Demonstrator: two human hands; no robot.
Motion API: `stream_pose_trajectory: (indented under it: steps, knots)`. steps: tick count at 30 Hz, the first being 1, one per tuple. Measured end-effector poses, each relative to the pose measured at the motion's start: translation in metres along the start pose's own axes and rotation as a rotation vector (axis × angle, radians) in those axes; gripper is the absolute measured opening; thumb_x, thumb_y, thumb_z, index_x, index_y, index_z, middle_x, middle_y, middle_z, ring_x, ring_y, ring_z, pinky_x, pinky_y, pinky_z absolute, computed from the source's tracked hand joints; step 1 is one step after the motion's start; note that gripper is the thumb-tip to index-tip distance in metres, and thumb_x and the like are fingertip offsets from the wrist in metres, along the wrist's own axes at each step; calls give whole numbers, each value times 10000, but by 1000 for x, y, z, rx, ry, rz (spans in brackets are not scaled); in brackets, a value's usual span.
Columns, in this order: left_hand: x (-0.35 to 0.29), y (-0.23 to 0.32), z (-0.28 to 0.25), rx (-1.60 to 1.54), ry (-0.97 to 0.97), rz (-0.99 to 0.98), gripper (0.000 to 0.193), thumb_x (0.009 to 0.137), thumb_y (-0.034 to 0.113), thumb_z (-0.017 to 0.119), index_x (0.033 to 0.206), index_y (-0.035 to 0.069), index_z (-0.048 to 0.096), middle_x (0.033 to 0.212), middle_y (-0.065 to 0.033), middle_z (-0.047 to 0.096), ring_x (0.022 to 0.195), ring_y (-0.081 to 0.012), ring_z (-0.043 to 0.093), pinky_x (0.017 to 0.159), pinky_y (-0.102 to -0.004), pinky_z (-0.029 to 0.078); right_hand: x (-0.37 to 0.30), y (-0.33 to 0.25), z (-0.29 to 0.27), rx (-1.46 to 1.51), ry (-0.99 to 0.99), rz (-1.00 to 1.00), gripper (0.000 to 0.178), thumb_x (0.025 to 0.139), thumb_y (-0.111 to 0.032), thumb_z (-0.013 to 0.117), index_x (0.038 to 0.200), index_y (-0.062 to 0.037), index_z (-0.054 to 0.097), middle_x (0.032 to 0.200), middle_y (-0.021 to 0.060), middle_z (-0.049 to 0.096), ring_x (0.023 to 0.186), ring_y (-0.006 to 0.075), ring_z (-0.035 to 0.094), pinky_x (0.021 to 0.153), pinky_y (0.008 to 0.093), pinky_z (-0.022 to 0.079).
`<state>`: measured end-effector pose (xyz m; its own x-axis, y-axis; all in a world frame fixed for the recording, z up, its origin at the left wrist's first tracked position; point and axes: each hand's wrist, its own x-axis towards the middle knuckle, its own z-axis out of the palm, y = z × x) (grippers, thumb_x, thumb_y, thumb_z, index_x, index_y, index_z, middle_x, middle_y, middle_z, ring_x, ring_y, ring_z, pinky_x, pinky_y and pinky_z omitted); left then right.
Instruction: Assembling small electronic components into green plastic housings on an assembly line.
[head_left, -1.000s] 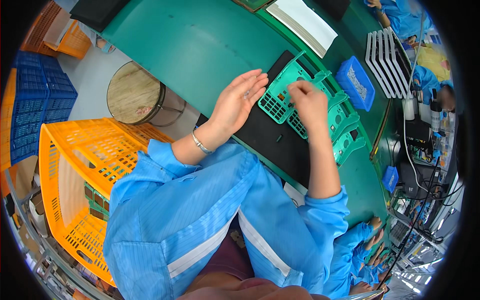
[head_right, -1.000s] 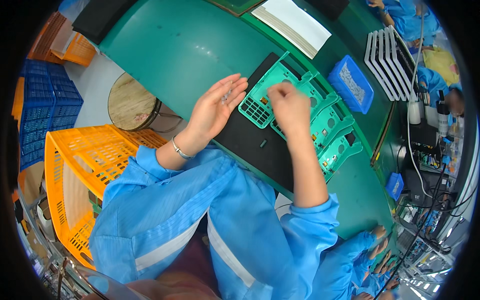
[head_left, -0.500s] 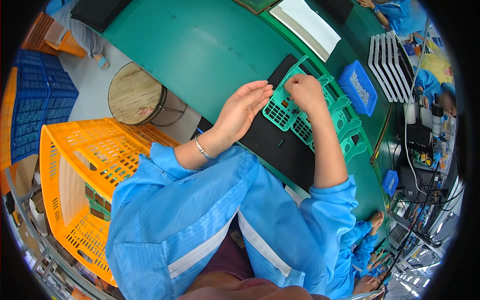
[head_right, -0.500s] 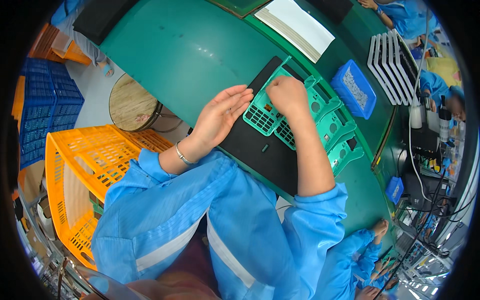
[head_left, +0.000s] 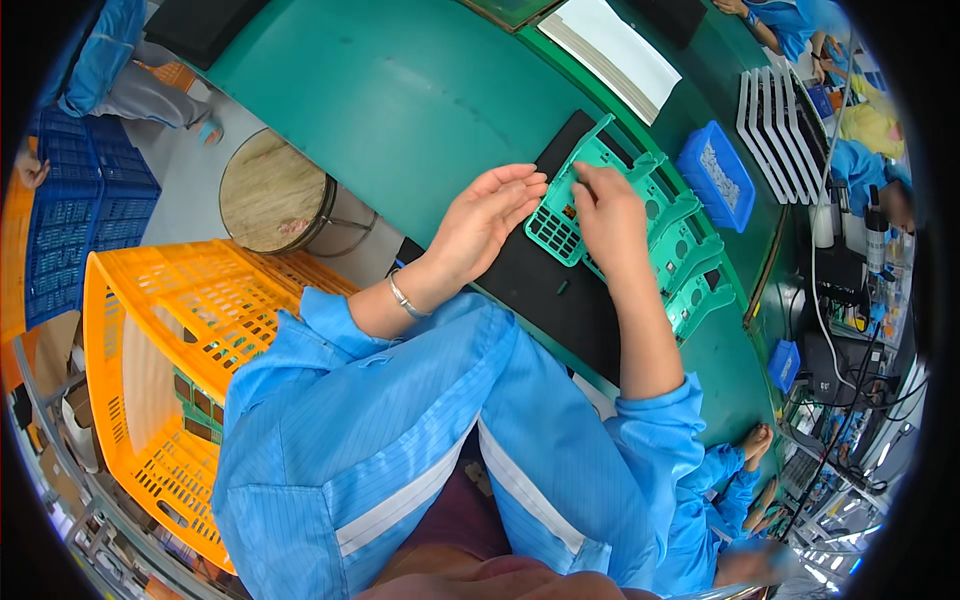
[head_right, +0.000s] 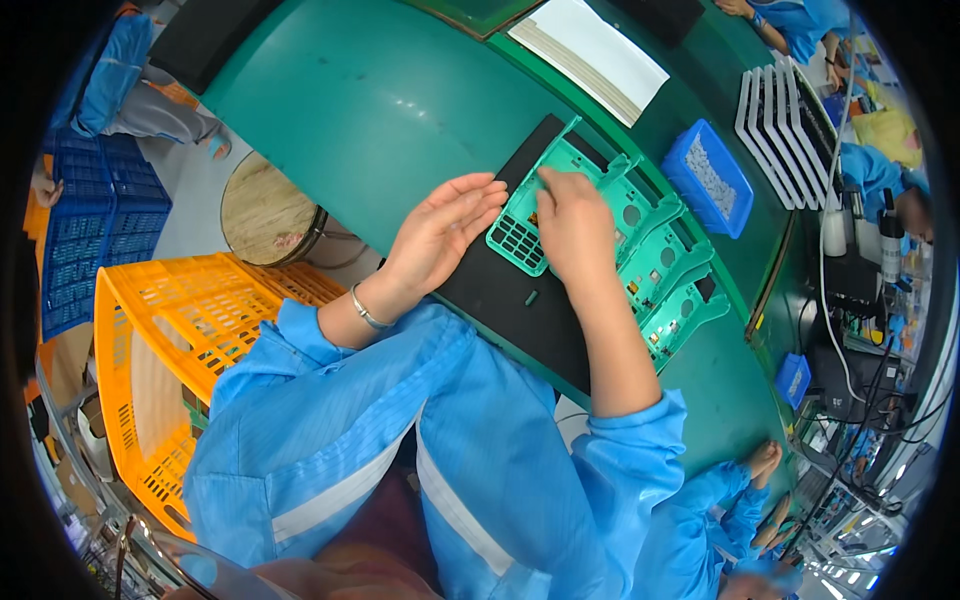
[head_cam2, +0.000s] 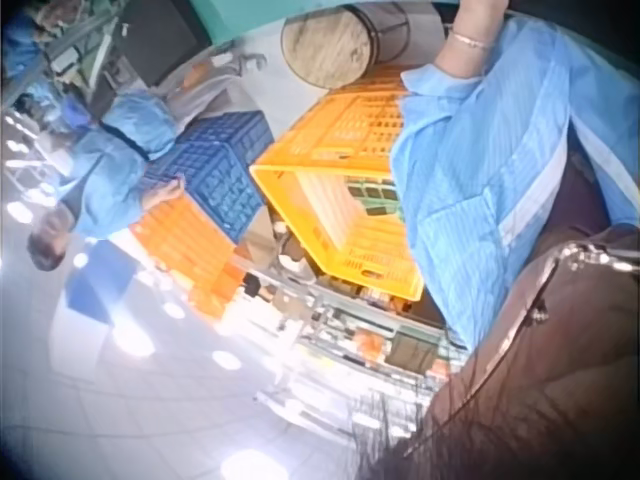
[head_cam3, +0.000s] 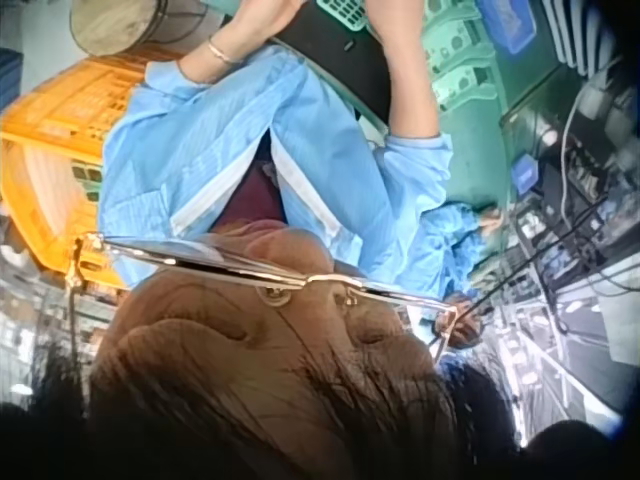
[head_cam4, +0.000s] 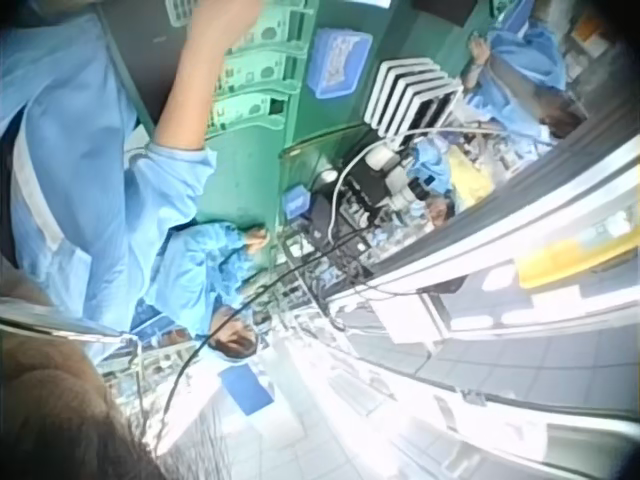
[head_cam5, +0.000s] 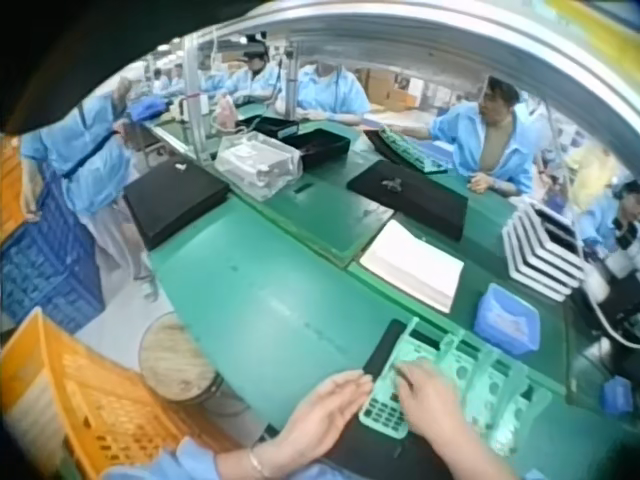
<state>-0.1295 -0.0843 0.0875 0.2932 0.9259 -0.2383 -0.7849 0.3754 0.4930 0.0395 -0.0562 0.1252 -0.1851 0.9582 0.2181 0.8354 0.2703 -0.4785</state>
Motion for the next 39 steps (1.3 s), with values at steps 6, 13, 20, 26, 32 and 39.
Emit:
stream_pose_trajectory:
  steps: [6, 13, 20, 26, 32, 39]
  knots:
    - [-1, -4, -2, 40, -10, 21, 312, 916, 117, 497, 1199, -11, 463, 1213, -136, 520, 1131, -196, 503, 1002, -313, 379, -16, -11, 13, -327, 95, -197, 329, 673, 2, 559, 995, -1, 630, 956, 107, 594, 865, 277, 566, 718, 344, 479]
    - [-2, -8, 1, 86, -33, 56, 290, 925, 96, 464, 1194, -12, 455, 1201, -126, 515, 1116, -183, 507, 989, -310, 391, -17, -10, 7, -410, 152, -244, 314, 660, -16, 574, 966, 5, 641, 1049, 158, 576, 1033, 323, 508, 887, 418, 403]
    - [-6, -6, -6, 73, -37, 74, 291, 926, 106, 476, 1195, -4, 468, 1193, -125, 532, 1112, -186, 517, 991, -318, 393, -69, 27, -40, -251, 311, -17, 357, 724, 42, 534, 1061, -49, 608, 1225, 177, 494, 1192, 407, 402, 987, 473, 340]
    - [2, -10, -1, 107, -42, 82, 301, 930, 105, 464, 1209, -8, 464, 1241, -147, 510, 1151, -201, 496, 1012, -329, 378, -106, 60, -59, -460, 269, 111, 395, 686, 65, 530, 1059, -43, 605, 1197, 181, 505, 1174, 415, 408, 963, 506, 343]
    - [1, -7, 2, 139, 10, 55, 341, 946, 205, 476, 1203, -19, 458, 1204, -150, 525, 1122, -202, 511, 993, -320, 396, -103, 64, -48, -562, 179, 169, 465, 632, 7, 529, 1085, -74, 596, 1213, 169, 473, 1238, 366, 342, 1001, 547, 263]
    - [5, 10, 11, 217, 45, -36, 257, 948, 258, 487, 1051, 28, 540, 750, 24, 508, 622, -48, 462, 569, -190, 402, -109, 60, -50, -496, 212, 157, 447, 670, 44, 519, 1088, -87, 606, 1185, 158, 520, 1209, 357, 395, 988, 569, 270]
